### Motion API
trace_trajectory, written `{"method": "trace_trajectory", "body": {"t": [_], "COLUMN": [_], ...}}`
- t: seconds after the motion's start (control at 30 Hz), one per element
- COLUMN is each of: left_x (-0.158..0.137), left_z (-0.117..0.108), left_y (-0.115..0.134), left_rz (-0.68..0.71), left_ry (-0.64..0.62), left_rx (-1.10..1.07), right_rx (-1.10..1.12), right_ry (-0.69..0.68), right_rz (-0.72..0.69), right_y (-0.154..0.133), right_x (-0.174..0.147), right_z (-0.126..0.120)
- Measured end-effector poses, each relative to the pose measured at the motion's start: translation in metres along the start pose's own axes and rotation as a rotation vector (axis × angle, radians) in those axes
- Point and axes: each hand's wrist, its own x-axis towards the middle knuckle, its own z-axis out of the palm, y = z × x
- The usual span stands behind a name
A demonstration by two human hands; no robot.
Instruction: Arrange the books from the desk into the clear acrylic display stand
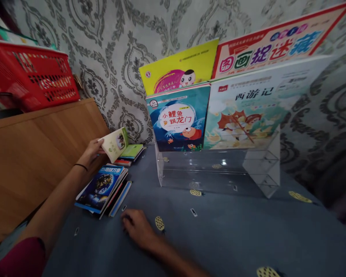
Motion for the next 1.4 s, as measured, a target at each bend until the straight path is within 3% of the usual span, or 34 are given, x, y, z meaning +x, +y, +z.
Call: {"method": "trace_trajectory", "body": {"t": [0.17,0.33,0.47,0.57,0.67,0.77,0.87,1.0,1.07,1.23,1.33,1.4], "left_x": [-0.03,-0.073,-0.115,-0.15,-0.184,-0.209,-0.219,-0.226,-0.234,-0.282,-0.301,-0.295], "left_z": [-0.015,-0.045,-0.059,-0.053,-0.043,-0.035,-0.028,-0.016,-0.008,0.011,0.014,0.009], "left_y": [0.001,0.005,0.019,0.033,0.046,0.055,0.051,0.024,0.005,-0.031,-0.042,-0.043], "left_rz": [-0.075,-0.107,-0.133,-0.189,-0.255,-0.278,-0.186,0.023,0.027,-0.333,-0.405,-0.329], "left_ry": [0.057,0.048,0.023,-0.01,-0.056,-0.181,-0.292,-0.198,-0.213,-0.632,-0.642,-0.584], "left_rx": [-0.205,-0.383,-0.528,-0.565,-0.538,-0.444,-0.378,-0.201,-0.111,-0.197,-0.23,-0.239], "right_rx": [0.068,0.057,-0.264,-0.504,-0.562,-0.378,-0.001,0.629,0.822,0.921,0.919,0.919], "right_ry": [-0.009,0.03,0.165,0.275,0.394,0.4,0.504,0.578,0.595,0.69,0.649,0.616], "right_rz": [0.027,0.014,-0.233,-0.424,-0.513,-0.475,-0.275,-0.014,0.079,0.127,0.128,0.113], "right_y": [-0.001,-0.003,-0.01,-0.023,-0.041,-0.057,-0.062,-0.052,-0.045,-0.048,-0.052,-0.049], "right_x": [0.002,0.001,-0.003,-0.006,-0.007,-0.007,-0.007,-0.01,-0.015,-0.044,-0.063,-0.072], "right_z": [0.0,-0.005,-0.009,-0.011,-0.018,-0.032,-0.046,-0.053,-0.053,-0.046,-0.043,-0.052]}}
